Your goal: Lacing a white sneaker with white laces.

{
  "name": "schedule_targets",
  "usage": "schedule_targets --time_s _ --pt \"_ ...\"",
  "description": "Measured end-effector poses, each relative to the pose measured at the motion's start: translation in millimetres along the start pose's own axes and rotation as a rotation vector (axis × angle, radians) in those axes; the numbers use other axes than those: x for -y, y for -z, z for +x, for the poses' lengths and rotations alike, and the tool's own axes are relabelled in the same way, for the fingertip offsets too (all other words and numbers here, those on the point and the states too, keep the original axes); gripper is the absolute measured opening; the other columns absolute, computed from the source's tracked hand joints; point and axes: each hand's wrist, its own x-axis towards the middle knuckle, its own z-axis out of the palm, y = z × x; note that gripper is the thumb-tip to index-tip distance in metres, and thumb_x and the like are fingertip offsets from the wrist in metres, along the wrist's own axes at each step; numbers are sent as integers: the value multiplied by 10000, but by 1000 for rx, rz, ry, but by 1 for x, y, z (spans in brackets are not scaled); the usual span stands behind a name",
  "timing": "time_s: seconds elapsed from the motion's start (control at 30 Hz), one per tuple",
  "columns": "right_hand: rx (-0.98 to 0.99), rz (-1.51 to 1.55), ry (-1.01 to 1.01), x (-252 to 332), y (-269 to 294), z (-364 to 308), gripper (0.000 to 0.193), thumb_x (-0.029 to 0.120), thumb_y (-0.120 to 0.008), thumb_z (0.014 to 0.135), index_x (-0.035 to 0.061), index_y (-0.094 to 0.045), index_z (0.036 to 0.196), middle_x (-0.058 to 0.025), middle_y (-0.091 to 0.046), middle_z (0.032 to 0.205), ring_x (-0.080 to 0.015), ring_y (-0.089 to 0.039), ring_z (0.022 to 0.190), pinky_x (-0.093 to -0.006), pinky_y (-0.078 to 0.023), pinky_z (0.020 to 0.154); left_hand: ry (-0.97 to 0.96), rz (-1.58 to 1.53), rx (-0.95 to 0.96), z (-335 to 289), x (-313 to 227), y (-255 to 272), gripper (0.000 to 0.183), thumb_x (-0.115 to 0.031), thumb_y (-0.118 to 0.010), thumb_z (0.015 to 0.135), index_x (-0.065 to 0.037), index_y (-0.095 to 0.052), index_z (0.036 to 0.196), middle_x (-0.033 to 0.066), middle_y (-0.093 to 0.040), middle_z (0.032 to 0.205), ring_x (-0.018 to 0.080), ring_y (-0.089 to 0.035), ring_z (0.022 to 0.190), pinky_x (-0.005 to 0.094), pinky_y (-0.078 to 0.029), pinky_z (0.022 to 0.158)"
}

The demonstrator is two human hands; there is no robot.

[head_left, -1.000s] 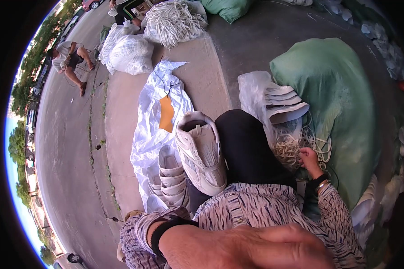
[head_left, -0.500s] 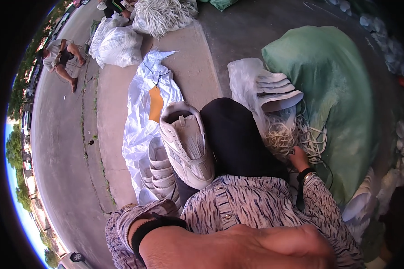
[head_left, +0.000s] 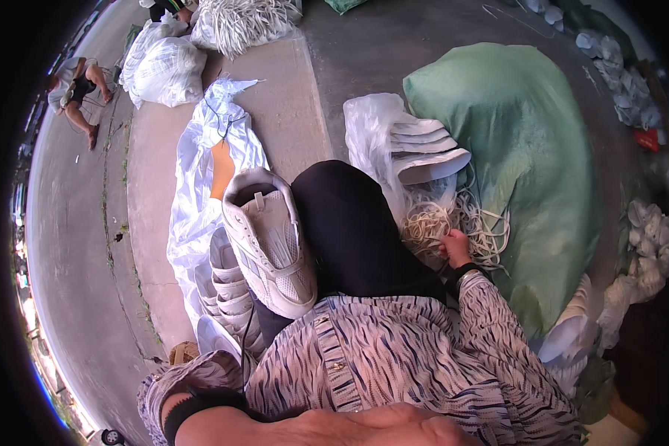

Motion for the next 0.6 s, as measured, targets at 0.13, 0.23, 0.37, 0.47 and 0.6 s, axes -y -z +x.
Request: schedule_targets --time_s 0.13,0.23,0.37,0.47,0.6 --pt "-94 -44 69 5 2 -8 191 250 -646 906 59 -653 909 -20 -611 718 -112 -545 436 -259 -443 396 185 6 -61 9 -20 -1 248 -176 -687 874 71 -699 851 144 -643 836 250 -624 764 326 -522 675" --pt "-117 -164 87 2 -3 -21 194 233 -638 900 41 -666 900 -23 -607 652 -137 -581 450 -278 -466 407 237 13 37 20 -36 17 253 -190 -706 862 63 -700 850 141 -657 865 247 -629 746 315 -517 665" --pt "-69 -690 226 -1 -7 -36 228 240 -630 831 21 -686 801 -110 -654 626 -220 -676 562 -348 -523 564 144 -60 142 20 -38 32 170 -123 -732 842 37 -688 806 125 -652 861 246 -630 752 322 -516 669" --pt "-69 -642 334 4 -12 -43 220 245 -634 823 33 -685 791 -132 -647 644 -268 -670 616 -374 -501 599 109 -134 172 25 -41 38 154 -110 -717 868 17 -670 795 111 -634 845 245 -616 739 331 -506 664" --pt "-147 -708 552 31 -26 -48 184 179 -638 825 5 -681 865 -97 -670 688 -207 -662 614 -326 -500 587 86 6 353 38 -47 51 89 -66 -692 868 0 -660 816 100 -611 865 247 -608 744 329 -496 664"
